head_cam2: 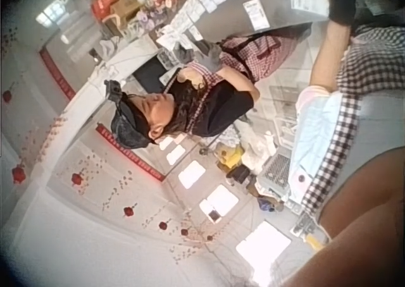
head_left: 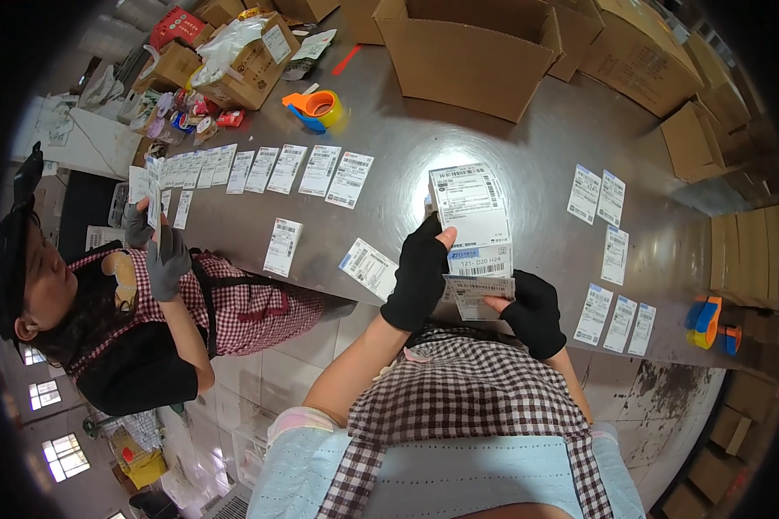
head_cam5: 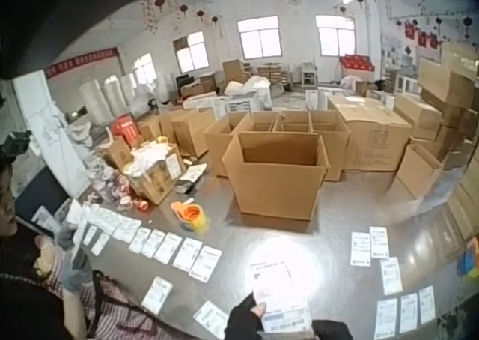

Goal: Sorting and peeling adhesive shipping labels at a packing station.

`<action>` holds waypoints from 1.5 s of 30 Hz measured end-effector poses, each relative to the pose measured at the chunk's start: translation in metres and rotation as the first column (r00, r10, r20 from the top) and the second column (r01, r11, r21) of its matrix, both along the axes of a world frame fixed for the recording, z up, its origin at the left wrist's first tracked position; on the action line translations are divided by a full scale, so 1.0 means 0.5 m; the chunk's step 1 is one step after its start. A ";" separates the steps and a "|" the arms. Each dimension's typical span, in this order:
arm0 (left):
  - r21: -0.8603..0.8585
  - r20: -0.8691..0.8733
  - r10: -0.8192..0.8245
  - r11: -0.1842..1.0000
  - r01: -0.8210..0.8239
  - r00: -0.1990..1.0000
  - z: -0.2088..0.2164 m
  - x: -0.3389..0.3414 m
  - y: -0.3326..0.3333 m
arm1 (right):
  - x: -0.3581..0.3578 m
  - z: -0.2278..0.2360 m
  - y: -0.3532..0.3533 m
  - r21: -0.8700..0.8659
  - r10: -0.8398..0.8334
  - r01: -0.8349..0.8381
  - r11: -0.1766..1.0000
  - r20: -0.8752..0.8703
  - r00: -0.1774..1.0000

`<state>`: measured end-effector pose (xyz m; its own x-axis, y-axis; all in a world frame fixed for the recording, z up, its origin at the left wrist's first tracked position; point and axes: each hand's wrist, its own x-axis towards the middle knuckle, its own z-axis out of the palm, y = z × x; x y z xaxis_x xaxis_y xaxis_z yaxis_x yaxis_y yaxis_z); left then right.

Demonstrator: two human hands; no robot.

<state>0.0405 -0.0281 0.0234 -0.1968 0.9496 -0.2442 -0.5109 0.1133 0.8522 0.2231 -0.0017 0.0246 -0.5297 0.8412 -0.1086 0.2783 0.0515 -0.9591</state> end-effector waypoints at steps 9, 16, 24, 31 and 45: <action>0.057 0.132 0.004 0.998 -0.012 0.991 0.008 0.008 -0.001 | 0.014 -0.012 0.010 -0.066 -0.121 0.120 0.991 -0.023 0.992; 0.112 0.363 -0.065 0.993 0.026 0.929 0.014 -0.017 0.013 | 0.044 -0.020 0.035 0.329 0.135 -0.174 0.928 0.137 0.981; -0.032 0.028 -0.137 0.990 0.138 0.990 -0.047 0.016 -0.011 | 0.015 0.043 0.020 0.595 0.053 -0.083 0.799 0.068 0.996; 0.115 0.338 -0.043 0.993 0.004 0.940 -0.046 0.010 0.003 | 0.033 0.018 0.003 0.494 0.137 -0.105 0.863 -0.028 0.990; 0.017 -0.076 -0.016 1.000 0.017 0.997 -0.043 0.014 -0.020 | 0.029 0.043 0.018 0.385 0.155 -0.103 0.917 -0.104 0.982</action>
<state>0.0475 -0.0381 0.0021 -0.1985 0.9568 -0.2126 -0.4426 0.1060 0.8904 0.2378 0.0073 0.0462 -0.6243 0.7295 0.2796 0.1194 0.4428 -0.8886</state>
